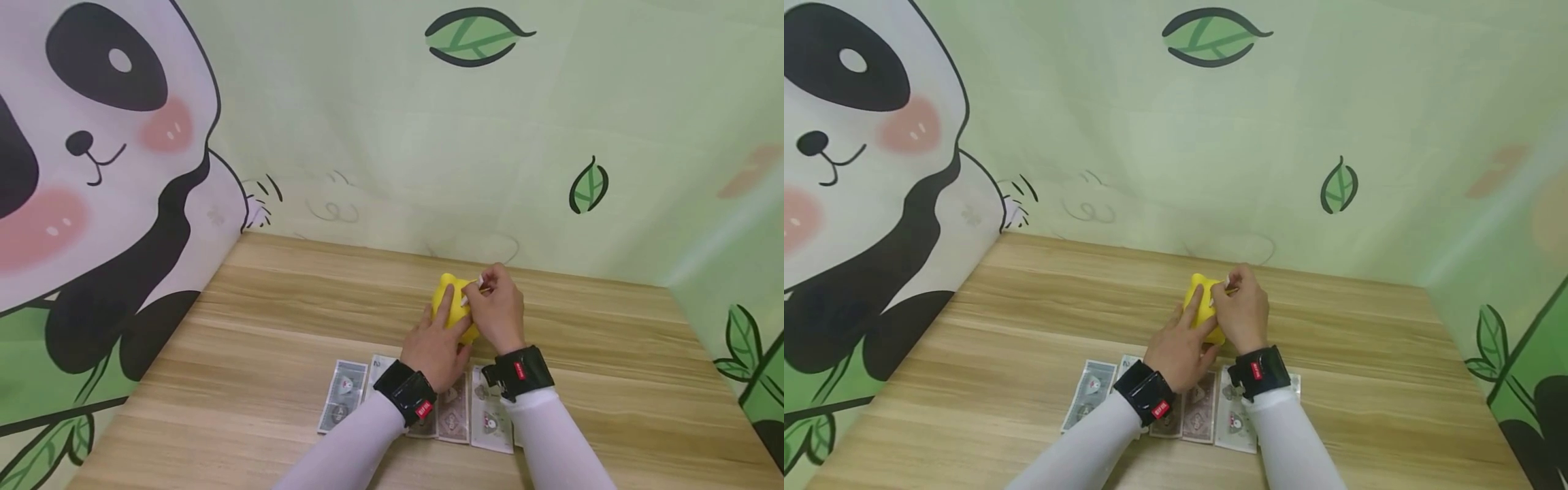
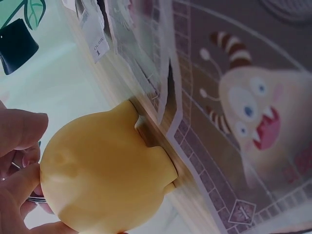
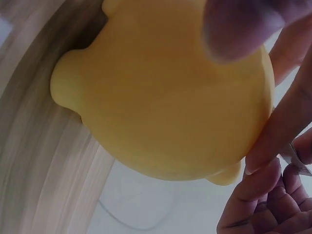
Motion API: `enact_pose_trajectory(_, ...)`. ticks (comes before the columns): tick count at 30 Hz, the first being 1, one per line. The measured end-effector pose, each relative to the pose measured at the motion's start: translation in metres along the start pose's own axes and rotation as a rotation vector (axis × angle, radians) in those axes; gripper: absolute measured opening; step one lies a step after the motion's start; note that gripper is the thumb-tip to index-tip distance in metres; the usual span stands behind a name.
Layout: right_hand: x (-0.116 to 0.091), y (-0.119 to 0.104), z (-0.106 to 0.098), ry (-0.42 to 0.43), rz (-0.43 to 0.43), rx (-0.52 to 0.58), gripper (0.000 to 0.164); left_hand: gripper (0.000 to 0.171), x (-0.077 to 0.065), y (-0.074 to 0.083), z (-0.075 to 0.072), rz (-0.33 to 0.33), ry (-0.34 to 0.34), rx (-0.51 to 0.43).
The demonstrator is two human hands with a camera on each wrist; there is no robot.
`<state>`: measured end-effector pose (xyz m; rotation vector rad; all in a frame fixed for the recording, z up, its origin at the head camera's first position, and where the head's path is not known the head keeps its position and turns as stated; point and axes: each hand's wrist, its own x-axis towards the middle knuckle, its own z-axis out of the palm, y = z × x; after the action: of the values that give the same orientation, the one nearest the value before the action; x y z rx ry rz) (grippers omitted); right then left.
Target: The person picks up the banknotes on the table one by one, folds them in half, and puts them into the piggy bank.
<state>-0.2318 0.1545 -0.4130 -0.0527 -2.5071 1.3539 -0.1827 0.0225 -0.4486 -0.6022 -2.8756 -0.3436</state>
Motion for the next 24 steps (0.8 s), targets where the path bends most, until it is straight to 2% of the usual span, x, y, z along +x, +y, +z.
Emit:
enact_pose_trajectory(12,0.001,0.003,0.005,-0.019,-0.019,-0.041,0.019,0.053,0.002,-0.002,0.008,0.022,0.062,0.008)
enact_pose_trajectory(17,-0.004,0.009,0.006,-0.021,-0.03,0.039,0.022,0.051,0.002,-0.002,0.01,0.024,0.06,0.004)
enact_pose_trajectory(24,-0.01,0.019,0.004,-0.056,-0.046,0.166,0.033,0.055,0.002,-0.002,0.007,0.023,0.021,0.018)
